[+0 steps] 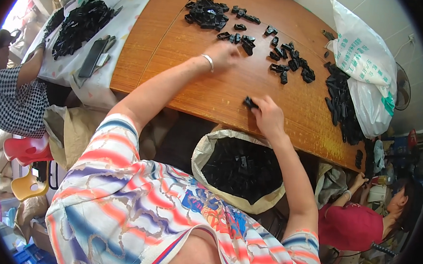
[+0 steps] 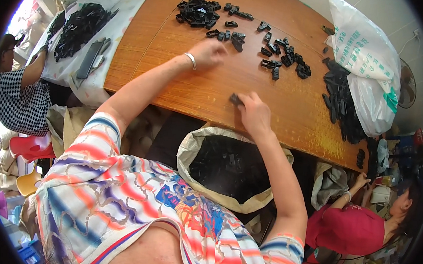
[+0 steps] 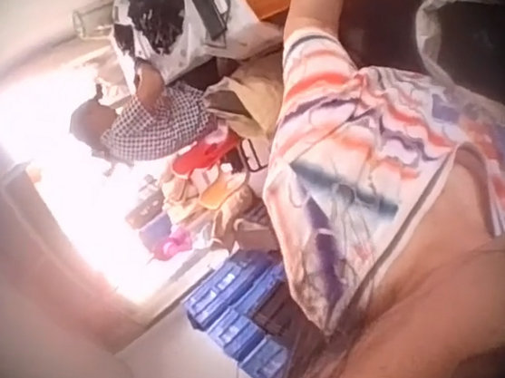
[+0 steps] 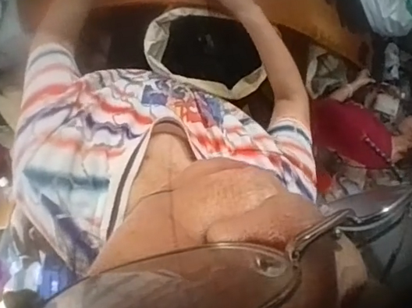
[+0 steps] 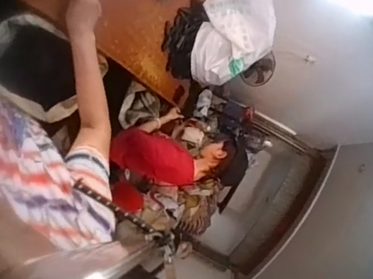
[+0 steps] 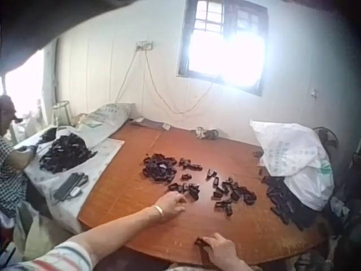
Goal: Inspecting and sorting small black plastic components at a workbench.
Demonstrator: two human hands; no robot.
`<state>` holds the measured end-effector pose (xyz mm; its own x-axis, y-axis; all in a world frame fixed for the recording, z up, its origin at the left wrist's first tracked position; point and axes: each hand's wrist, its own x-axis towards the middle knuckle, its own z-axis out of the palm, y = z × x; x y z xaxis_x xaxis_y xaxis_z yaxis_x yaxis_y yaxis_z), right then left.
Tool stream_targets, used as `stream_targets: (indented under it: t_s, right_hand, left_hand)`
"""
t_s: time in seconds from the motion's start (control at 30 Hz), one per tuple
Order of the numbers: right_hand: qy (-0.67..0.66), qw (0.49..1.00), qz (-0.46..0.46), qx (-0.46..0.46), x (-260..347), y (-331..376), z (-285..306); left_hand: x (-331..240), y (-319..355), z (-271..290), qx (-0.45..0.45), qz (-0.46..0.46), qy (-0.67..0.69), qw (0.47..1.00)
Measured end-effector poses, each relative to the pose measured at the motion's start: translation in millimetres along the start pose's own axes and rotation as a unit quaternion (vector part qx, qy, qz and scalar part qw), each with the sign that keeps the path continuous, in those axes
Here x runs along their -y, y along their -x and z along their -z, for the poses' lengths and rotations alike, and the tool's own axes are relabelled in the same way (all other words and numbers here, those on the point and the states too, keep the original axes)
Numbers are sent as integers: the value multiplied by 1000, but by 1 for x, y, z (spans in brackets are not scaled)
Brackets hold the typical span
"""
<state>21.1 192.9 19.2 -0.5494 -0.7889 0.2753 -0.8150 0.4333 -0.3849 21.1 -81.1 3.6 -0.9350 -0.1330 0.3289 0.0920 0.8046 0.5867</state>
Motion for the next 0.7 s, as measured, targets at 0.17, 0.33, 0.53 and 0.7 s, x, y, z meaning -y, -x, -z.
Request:
stream_targets:
  t_s: [0.17,0.33,0.53,0.7]
  right_hand:
    - [-72,978,-12,198,22,83,50]
    - [-81,962,20,260,10,79,51]
    - [63,998,1,-19,-63,-30,30]
    - [129,988,-55,-62,-86,-101,12]
  left_hand:
    - [46,-31,9,-156,46,-171,972]
    - [63,-39,6,-60,76,-191,977]
    - [-4,8,11,22,73,-144,987]
    - [-30,19,8,15,26,-83,996]
